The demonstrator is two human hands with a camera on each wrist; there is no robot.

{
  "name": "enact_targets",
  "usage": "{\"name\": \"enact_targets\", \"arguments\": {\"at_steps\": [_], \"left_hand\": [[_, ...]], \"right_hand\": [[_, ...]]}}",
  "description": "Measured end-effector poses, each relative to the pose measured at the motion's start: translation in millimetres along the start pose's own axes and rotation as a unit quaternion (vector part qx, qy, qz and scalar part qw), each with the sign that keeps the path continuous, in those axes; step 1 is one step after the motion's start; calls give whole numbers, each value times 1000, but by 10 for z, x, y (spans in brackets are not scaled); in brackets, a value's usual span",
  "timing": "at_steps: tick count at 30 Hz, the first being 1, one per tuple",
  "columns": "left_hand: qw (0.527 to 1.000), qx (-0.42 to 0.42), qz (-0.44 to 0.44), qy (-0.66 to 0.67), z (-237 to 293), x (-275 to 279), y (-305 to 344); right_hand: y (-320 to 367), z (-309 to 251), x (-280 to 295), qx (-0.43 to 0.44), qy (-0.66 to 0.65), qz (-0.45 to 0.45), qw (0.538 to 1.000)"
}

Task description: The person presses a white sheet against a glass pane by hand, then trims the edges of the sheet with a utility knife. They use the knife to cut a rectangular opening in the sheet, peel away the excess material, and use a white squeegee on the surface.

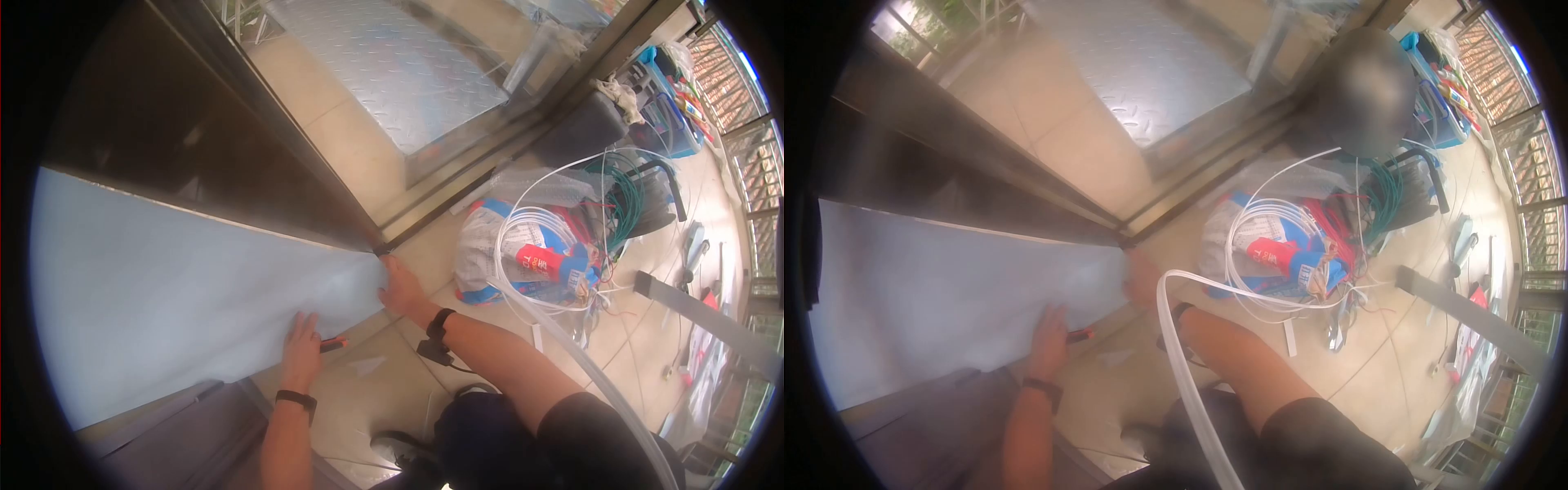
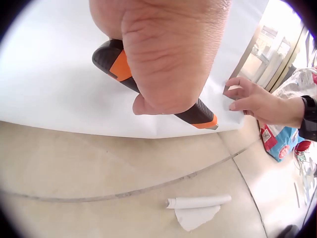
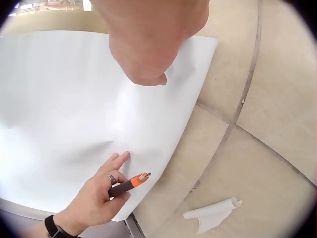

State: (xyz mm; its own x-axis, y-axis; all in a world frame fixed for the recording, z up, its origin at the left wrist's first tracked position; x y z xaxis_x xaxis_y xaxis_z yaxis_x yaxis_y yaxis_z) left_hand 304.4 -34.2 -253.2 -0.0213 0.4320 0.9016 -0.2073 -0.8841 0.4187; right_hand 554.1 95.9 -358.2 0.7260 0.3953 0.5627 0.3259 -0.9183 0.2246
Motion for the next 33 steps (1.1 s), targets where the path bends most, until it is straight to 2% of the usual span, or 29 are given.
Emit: {"name": "enact_targets", "arguments": {"at_steps": [2,7,10,14,21,24,29,31,33], "left_hand": [[1000,17,6,-5,-40,-52,35],[998,48,-48,-16,-8,44,47],[998,48,-26,-17,-18,-6,55],[997,68,-42,-10,34,24,67],[997,70,-3,12,107,-73,123],[997,75,13,30,167,-78,168],[993,79,44,71,191,-178,265],[989,81,78,99,217,-199,313],[989,91,70,95,266,-188,363]], "right_hand": [[44,-96,-20,79,48,-58,994],[17,-176,29,72,50,-84,993],[-17,-215,58,67,60,-96,991],[-46,-330,105,31,78,-118,989],[-85,-260,46,17,101,-133,986],[-80,-191,10,42,105,-117,987],[13,-171,81,39,91,-148,984],[48,-74,22,53,81,-139,986],[93,71,-64,69,72,-129,987]]}}
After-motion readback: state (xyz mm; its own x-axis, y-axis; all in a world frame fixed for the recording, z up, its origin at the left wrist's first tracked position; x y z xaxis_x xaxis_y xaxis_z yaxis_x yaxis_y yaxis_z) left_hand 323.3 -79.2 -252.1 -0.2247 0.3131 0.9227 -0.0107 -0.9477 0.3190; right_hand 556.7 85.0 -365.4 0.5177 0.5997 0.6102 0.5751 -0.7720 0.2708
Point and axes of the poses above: each hand's wrist, its own y-axis away from the middle knuckle, its own x-axis out of the back of the hand, z = x × y, the point moved 1 cm from there along -y, towards the middle knuckle, and after that the axes turned 4 degrees about -z, right-handed, at the moved point
